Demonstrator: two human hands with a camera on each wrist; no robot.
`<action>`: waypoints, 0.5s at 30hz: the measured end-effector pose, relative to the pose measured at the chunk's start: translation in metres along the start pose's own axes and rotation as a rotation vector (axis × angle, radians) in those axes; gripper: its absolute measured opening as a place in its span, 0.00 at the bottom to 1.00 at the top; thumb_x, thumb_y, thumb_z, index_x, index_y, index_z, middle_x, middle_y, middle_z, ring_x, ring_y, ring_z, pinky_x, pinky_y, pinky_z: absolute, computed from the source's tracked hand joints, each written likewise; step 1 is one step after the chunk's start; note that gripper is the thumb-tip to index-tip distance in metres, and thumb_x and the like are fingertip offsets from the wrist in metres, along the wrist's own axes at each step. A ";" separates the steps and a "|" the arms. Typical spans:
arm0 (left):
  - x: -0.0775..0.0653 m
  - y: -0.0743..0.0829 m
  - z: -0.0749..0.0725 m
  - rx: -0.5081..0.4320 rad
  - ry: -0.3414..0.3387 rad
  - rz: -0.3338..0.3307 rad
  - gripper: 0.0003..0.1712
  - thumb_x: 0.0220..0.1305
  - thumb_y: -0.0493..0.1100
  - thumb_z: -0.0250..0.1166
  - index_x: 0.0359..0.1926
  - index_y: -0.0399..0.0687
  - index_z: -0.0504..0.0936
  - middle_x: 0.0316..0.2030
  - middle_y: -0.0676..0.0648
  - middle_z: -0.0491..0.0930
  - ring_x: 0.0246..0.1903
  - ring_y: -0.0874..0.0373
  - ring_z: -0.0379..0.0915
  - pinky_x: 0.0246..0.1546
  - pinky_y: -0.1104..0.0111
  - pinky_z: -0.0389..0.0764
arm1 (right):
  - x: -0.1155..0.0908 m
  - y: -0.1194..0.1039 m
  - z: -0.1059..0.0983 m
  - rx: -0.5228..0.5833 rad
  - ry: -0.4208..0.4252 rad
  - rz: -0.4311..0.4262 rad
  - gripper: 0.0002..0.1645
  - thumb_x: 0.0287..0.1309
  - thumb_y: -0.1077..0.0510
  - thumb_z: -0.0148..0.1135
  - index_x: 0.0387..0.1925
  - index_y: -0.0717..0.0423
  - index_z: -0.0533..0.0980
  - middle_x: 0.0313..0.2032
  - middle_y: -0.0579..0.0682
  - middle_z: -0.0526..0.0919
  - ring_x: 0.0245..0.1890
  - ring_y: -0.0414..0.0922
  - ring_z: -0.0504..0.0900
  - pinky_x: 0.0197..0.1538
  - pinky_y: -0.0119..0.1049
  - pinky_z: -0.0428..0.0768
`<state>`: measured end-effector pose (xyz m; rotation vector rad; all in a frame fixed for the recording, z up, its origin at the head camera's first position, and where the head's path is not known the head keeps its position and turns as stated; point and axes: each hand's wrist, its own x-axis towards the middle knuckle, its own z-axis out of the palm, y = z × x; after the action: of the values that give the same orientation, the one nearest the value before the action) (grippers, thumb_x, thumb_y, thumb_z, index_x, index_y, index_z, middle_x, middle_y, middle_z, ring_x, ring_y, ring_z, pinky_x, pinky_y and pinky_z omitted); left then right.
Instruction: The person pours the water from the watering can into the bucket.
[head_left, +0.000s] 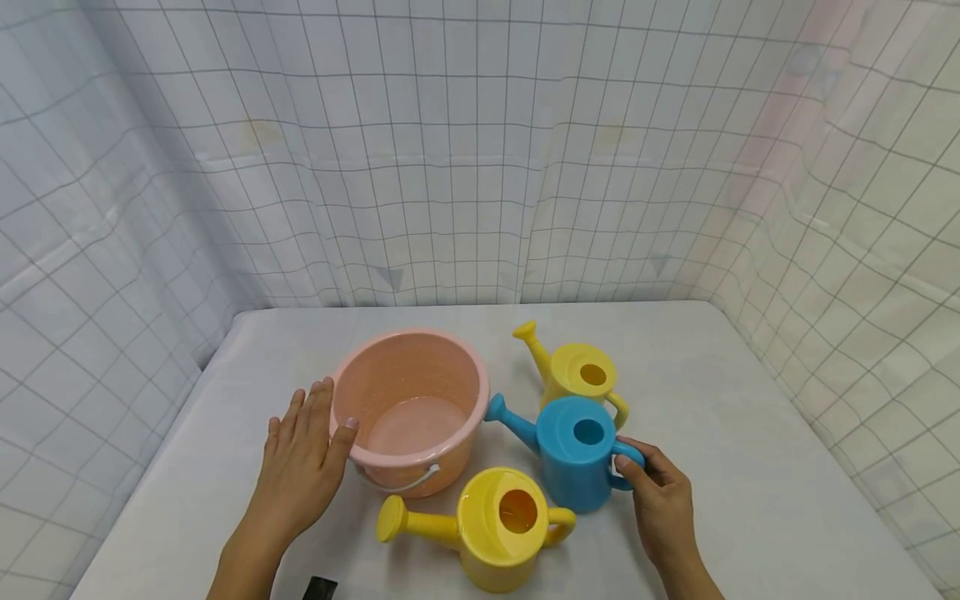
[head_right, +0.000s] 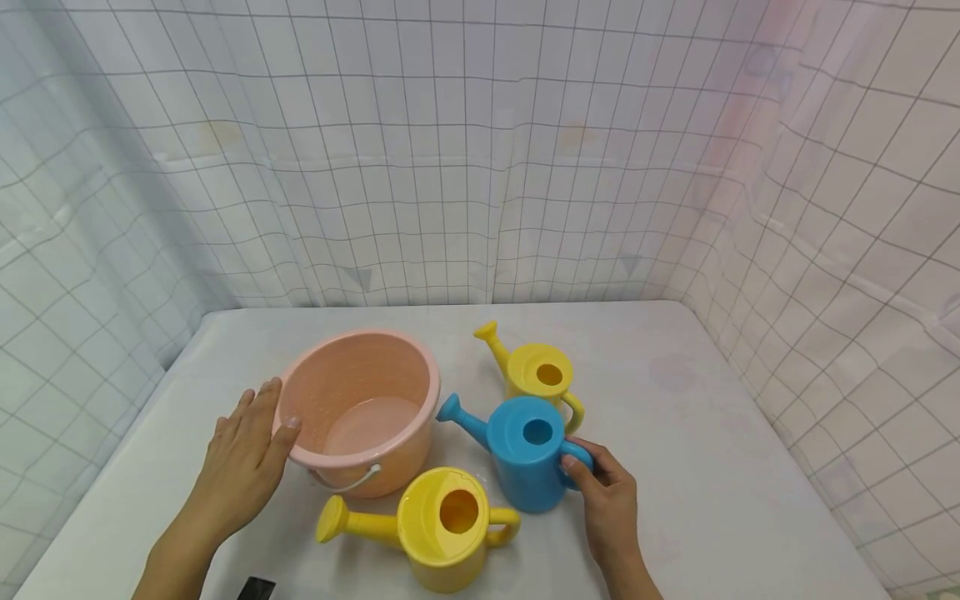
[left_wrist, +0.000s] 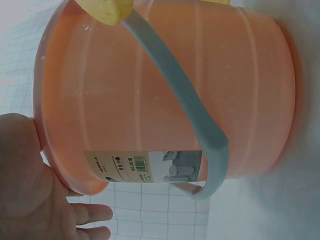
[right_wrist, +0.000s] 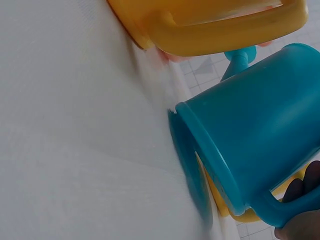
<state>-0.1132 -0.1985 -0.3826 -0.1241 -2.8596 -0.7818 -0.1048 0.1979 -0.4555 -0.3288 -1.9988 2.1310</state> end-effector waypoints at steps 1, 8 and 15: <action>0.000 0.000 0.000 -0.001 0.001 0.000 0.39 0.73 0.60 0.38 0.75 0.49 0.38 0.73 0.35 0.44 0.74 0.38 0.31 0.66 0.36 0.32 | 0.000 0.000 0.000 0.004 0.001 -0.004 0.22 0.60 0.58 0.61 0.53 0.67 0.73 0.42 0.42 0.82 0.43 0.39 0.76 0.49 0.26 0.78; -0.001 0.000 0.001 -0.005 0.022 0.011 0.38 0.73 0.59 0.39 0.75 0.50 0.39 0.73 0.35 0.46 0.73 0.38 0.33 0.66 0.36 0.34 | -0.001 0.002 0.001 0.036 -0.009 -0.016 0.22 0.60 0.59 0.61 0.53 0.68 0.73 0.42 0.43 0.81 0.42 0.39 0.75 0.48 0.26 0.78; 0.000 0.001 0.001 -0.001 0.020 0.009 0.38 0.73 0.59 0.39 0.75 0.49 0.38 0.73 0.35 0.46 0.73 0.38 0.33 0.66 0.35 0.35 | -0.002 0.004 0.002 0.037 -0.015 -0.022 0.22 0.60 0.59 0.61 0.52 0.69 0.73 0.42 0.43 0.81 0.43 0.40 0.77 0.49 0.27 0.78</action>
<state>-0.1131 -0.1975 -0.3834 -0.1284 -2.8379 -0.7778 -0.1036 0.1953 -0.4590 -0.2842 -1.9596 2.1602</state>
